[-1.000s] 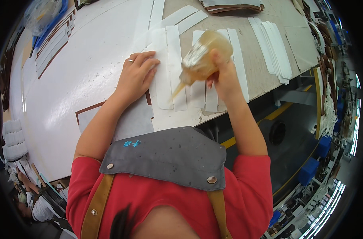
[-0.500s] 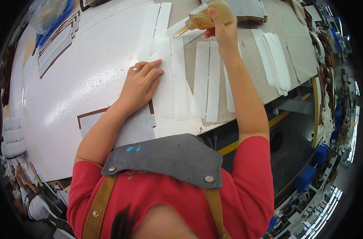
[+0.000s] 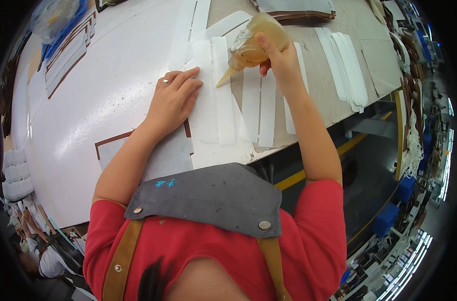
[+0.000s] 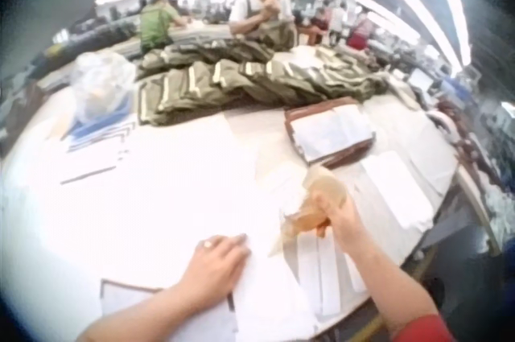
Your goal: The person applies adhesive from a squeeze bottle onto white fabric strips and presses them onto brown fabric frames. The person handles the materials one at a time, aligning the strips and smoothing them down on a workbench in a factory setting.
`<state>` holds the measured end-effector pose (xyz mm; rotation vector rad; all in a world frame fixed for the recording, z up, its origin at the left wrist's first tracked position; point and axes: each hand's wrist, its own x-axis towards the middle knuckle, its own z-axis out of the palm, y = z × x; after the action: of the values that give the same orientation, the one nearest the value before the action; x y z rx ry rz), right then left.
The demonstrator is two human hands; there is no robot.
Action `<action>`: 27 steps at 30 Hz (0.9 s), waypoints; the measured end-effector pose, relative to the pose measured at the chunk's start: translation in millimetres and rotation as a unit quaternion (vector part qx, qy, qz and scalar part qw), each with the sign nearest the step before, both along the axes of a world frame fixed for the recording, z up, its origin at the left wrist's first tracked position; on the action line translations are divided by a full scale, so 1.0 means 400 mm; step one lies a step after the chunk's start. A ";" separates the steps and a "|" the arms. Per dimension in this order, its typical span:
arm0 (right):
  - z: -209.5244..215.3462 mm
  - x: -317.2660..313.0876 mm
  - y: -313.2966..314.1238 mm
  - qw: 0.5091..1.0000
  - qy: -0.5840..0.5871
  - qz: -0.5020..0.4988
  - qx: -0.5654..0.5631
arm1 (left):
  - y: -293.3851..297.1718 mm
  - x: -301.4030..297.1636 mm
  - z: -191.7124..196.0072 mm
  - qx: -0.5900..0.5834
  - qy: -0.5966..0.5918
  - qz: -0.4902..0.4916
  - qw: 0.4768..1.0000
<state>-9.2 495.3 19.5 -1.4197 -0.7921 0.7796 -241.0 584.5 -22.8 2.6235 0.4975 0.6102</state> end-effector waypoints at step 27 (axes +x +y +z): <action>0.072 -0.017 -0.125 0.983 -0.085 0.026 0.163 | 0.001 0.004 0.002 0.006 0.002 -0.008 1.000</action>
<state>-15.8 445.3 48.5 -1.1841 -1.0411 0.5425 -239.3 585.0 -22.0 2.6379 0.4752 0.6053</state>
